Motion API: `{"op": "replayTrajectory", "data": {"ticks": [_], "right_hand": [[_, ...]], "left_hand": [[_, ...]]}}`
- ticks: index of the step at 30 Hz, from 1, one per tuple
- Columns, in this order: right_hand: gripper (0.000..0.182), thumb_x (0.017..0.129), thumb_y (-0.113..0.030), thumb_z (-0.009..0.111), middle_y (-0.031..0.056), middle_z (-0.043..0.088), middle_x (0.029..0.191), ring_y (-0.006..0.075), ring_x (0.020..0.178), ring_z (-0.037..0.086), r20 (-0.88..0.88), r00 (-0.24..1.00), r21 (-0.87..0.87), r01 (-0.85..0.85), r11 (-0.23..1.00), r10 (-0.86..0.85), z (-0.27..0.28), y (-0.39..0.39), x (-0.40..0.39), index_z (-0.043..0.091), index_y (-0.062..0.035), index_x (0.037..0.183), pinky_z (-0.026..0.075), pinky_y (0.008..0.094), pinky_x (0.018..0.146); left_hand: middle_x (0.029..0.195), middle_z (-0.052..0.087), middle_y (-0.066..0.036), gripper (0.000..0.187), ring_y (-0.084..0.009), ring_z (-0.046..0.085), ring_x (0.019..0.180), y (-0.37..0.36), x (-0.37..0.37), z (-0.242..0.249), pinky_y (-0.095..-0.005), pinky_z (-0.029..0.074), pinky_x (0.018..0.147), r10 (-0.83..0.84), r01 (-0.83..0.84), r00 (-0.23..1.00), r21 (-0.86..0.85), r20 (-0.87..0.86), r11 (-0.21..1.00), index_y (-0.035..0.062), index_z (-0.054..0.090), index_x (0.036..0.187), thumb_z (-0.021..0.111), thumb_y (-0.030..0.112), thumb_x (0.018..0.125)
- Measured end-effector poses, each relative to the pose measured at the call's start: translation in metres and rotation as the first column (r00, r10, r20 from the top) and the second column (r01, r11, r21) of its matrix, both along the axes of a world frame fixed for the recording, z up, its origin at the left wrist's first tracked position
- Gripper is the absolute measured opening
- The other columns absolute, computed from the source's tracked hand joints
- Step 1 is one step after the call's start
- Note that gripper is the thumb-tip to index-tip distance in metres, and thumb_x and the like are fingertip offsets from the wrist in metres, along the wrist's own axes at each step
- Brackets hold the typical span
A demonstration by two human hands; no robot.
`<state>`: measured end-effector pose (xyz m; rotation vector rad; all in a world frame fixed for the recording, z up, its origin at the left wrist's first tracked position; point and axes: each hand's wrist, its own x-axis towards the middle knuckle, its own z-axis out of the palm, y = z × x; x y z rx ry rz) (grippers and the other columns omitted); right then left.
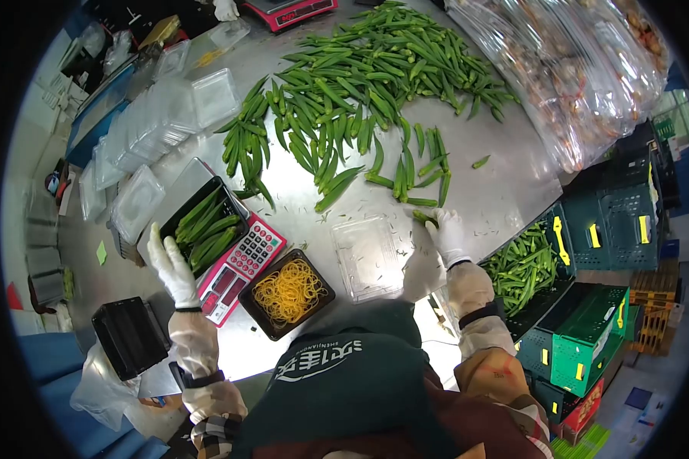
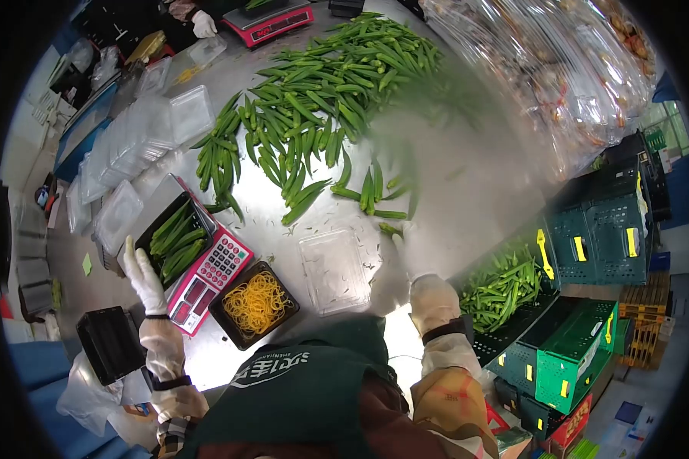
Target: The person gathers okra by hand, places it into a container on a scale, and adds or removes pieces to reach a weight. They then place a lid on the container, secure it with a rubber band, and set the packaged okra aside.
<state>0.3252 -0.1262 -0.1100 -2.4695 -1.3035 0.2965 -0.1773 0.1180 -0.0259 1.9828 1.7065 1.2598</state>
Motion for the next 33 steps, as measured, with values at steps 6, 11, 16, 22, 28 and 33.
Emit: {"op": "replayTrajectory", "data": {"ticks": [6,11,16,22,28,33], "right_hand": [[0.035,0.079,-0.019,0.069,0.0107,0.062,0.102,0.0320,0.104,0.055,0.142,0.986,0.135,-0.112,0.984,0.093,-0.008,0.034,0.013,0.060,-0.0088,0.112,0.047,0.0431,0.084],[0.034,0.085,-0.017,0.066,0.0105,0.067,0.096,0.0230,0.089,0.062,-0.228,0.973,0.095,0.008,0.995,0.014,-0.025,0.037,0.016,0.059,-0.0052,0.117,0.051,0.0346,0.076],[0.026,0.096,-0.020,0.056,0.0050,0.067,0.099,0.0092,0.078,0.057,-0.985,0.141,0.133,0.258,0.957,0.099,0.035,0.016,0.014,0.059,-0.0010,0.113,0.047,0.0245,0.070],[0.049,0.096,-0.025,0.058,0.0094,0.066,0.108,0.0126,0.085,0.060,-0.948,-0.110,0.281,0.162,0.946,0.300,0.075,0.039,-0.021,0.045,-0.0002,0.135,0.049,0.0263,0.072],[0.045,0.094,-0.010,0.060,0.0114,0.067,0.110,0.0140,0.088,0.063,-0.908,0.101,0.381,-0.206,0.901,0.407,0.138,0.147,-0.136,0.048,0.0033,0.135,0.051,0.0266,0.074],[0.037,0.088,-0.010,0.064,0.0141,0.067,0.111,0.0234,0.098,0.064,-0.484,0.273,0.563,-0.631,0.534,0.832,0.136,0.232,-0.256,0.058,0.0022,0.123,0.049,0.0310,0.086]], "left_hand": [[0.135,0.054,-0.016,0.041,-0.0262,0.048,0.127,-0.019,-0.022,0.014,-0.0376,0.031,0.110,0.055,-0.057,0.995,0.019,0.079,0.998,-0.0027,0.051,0.133,0.042,0.024,0.104],[0.131,0.057,-0.015,0.041,-0.0226,0.051,0.123,-0.028,-0.038,0.021,-0.0344,0.033,0.108,0.047,-0.040,0.967,-0.033,0.252,0.999,-0.0039,0.052,0.132,0.041,0.024,0.104],[0.131,0.058,-0.013,0.041,-0.0200,0.052,0.121,-0.047,-0.073,0.020,-0.0318,0.035,0.107,0.125,-0.115,0.954,-0.050,0.272,0.992,-0.0036,0.053,0.131,0.040,0.025,0.104],[0.125,0.061,-0.013,0.042,-0.0204,0.054,0.118,-0.060,-0.075,0.020,-0.0321,0.036,0.105,0.187,-0.176,0.951,-0.064,0.244,0.982,-0.0048,0.057,0.127,0.038,0.026,0.105],[0.120,0.063,-0.010,0.036,-0.0170,0.055,0.111,-0.076,-0.076,0.030,-0.0289,0.039,0.100,0.241,-0.239,0.933,-0.040,0.268,0.970,-0.0024,0.059,0.124,0.042,0.022,0.104],[0.123,0.061,-0.010,0.037,-0.0152,0.054,0.115,-0.092,-0.098,0.024,-0.0276,0.036,0.103,0.261,-0.278,0.863,-0.024,0.433,0.960,-0.0030,0.056,0.127,0.042,0.023,0.104]]}}
